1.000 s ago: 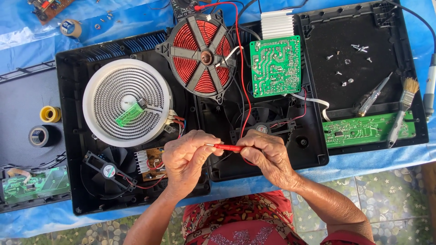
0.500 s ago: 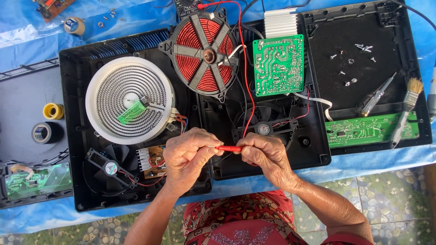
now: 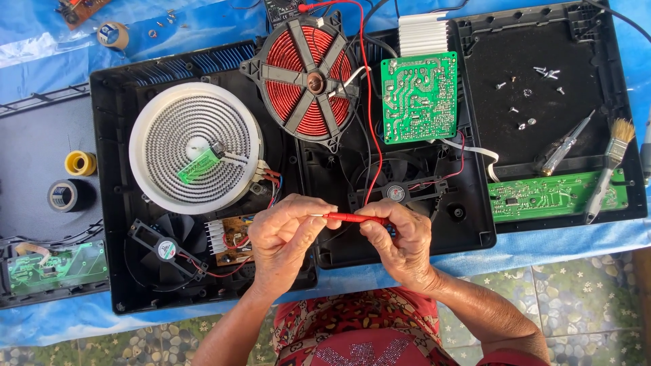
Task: The person uses a multimeter with red and black probes to test electrical connections on a disassembled electronic device. They touch the probes to various points on the circuit board and wires connected to a speaker and fan assembly.
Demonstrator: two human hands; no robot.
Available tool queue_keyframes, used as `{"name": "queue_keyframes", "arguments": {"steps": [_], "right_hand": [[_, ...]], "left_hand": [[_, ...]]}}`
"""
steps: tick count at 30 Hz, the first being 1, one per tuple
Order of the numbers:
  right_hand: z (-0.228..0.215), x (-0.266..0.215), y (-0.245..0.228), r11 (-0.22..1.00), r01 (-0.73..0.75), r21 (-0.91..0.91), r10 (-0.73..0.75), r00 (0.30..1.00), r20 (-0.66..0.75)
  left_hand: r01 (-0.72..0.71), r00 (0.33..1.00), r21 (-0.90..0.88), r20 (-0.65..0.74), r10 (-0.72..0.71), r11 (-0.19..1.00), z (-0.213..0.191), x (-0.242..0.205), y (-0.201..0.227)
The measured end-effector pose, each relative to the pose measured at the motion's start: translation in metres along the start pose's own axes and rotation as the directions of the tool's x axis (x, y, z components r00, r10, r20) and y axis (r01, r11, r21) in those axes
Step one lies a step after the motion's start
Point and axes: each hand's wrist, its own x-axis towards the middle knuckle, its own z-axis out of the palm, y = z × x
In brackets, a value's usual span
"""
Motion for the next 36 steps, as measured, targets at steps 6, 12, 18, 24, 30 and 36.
{"name": "queue_keyframes", "arguments": {"steps": [6,12,18,24,30,36], "right_hand": [[0.002,0.001,-0.005,0.992,0.109,-0.070,-0.111,0.993,-0.027],[0.003,-0.002,-0.003,0.975,0.171,-0.138,-0.180,0.982,-0.051],[0.007,0.003,-0.008,0.931,0.305,-0.201,-0.322,0.945,-0.058],[0.009,0.000,0.000,0.881,0.380,-0.283,-0.405,0.913,-0.037],[0.014,0.001,-0.001,0.829,0.445,-0.338,-0.477,0.879,-0.013],[0.014,-0.001,0.004,0.815,0.477,-0.327,-0.503,0.865,0.009]], "left_hand": [[0.020,0.999,-0.045,-0.033,-0.022,0.999,0.005,-0.005,0.003],[0.031,0.996,-0.033,-0.079,-0.033,0.999,0.007,-0.007,0.000],[0.045,0.995,-0.008,-0.089,-0.045,0.999,0.005,-0.007,-0.001],[0.022,0.994,-0.009,-0.107,-0.023,1.000,0.003,-0.008,-0.007],[0.054,0.990,-0.001,-0.127,-0.053,0.999,0.001,-0.010,-0.011],[0.098,0.984,-0.110,-0.135,-0.112,0.989,-0.001,-0.014,-0.012]]}}
